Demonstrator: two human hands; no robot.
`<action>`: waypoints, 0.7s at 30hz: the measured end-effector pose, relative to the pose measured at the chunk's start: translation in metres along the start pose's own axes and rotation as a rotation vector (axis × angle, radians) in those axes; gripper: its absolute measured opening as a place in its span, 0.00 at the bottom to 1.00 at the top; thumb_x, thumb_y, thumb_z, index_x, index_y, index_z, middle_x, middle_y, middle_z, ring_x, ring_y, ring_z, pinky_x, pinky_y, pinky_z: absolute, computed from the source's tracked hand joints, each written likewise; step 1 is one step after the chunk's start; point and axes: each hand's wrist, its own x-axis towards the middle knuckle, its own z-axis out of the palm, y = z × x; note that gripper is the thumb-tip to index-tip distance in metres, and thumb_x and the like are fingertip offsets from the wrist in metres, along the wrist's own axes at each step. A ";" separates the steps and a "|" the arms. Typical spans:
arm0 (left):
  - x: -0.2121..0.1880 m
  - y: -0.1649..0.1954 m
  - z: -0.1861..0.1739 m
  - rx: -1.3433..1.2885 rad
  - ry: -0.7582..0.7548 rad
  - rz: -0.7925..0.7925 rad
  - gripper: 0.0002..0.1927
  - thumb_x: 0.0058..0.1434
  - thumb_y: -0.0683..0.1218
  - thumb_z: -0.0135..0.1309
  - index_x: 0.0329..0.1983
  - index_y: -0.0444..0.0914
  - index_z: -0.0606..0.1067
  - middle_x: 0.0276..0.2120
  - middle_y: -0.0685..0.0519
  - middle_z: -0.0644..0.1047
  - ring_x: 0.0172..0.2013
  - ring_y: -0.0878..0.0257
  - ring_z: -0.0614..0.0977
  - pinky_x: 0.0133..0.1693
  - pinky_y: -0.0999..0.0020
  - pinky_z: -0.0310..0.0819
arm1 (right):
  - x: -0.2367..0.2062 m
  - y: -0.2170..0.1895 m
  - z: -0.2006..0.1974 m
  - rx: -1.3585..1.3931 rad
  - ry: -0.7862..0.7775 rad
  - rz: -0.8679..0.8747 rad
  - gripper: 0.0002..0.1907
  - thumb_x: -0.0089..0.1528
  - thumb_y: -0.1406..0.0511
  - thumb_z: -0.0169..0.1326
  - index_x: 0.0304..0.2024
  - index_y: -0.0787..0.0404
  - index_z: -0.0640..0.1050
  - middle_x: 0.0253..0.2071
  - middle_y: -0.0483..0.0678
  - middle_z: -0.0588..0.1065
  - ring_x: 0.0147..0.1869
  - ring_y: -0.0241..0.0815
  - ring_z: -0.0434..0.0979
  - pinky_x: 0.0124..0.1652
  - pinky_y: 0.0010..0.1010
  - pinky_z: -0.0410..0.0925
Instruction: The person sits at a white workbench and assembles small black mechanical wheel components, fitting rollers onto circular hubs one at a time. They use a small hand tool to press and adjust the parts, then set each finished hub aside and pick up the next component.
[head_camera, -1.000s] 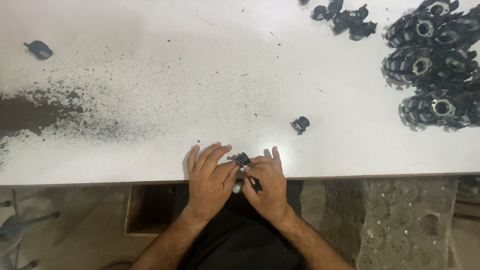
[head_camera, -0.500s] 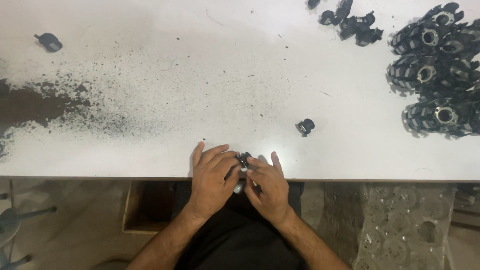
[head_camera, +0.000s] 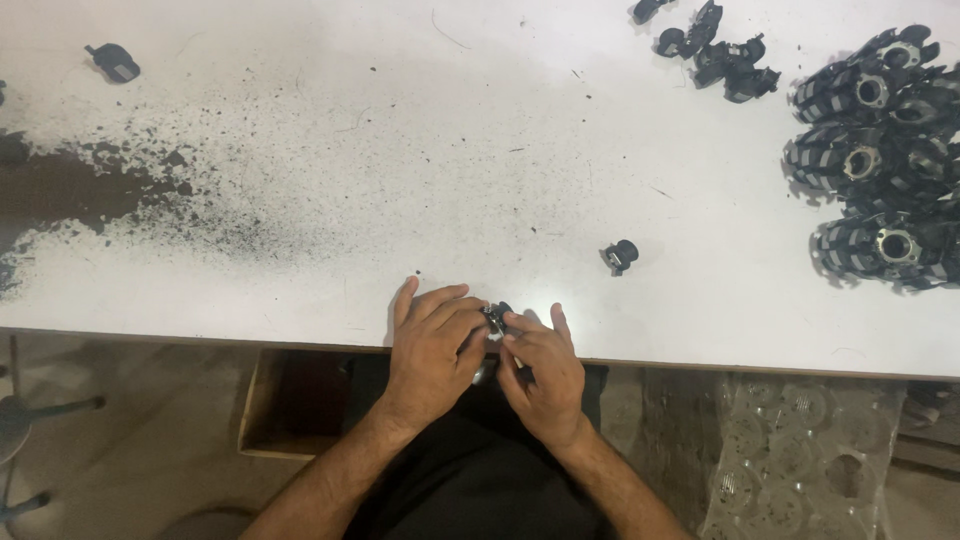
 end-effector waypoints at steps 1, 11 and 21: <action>-0.001 0.000 0.000 -0.004 -0.003 -0.003 0.07 0.61 0.42 0.59 0.42 0.40 0.80 0.47 0.56 0.82 0.60 0.56 0.75 0.70 0.40 0.44 | 0.000 -0.001 0.000 -0.010 0.003 0.004 0.16 0.56 0.77 0.63 0.44 0.62 0.76 0.48 0.53 0.80 0.61 0.48 0.80 0.72 0.58 0.58; 0.002 0.003 -0.012 -0.006 0.018 -0.031 0.12 0.57 0.43 0.61 0.44 0.38 0.77 0.55 0.49 0.74 0.66 0.49 0.69 0.71 0.37 0.48 | 0.011 -0.003 -0.013 0.023 -0.027 -0.001 0.14 0.58 0.78 0.59 0.46 0.62 0.76 0.48 0.51 0.78 0.63 0.51 0.79 0.74 0.62 0.53; 0.039 0.002 -0.023 0.072 -0.291 0.016 0.16 0.57 0.45 0.61 0.49 0.42 0.80 0.63 0.47 0.70 0.69 0.47 0.61 0.68 0.38 0.42 | 0.039 0.000 -0.023 -0.187 -0.184 0.159 0.21 0.53 0.64 0.68 0.48 0.59 0.81 0.48 0.48 0.72 0.67 0.54 0.67 0.71 0.67 0.43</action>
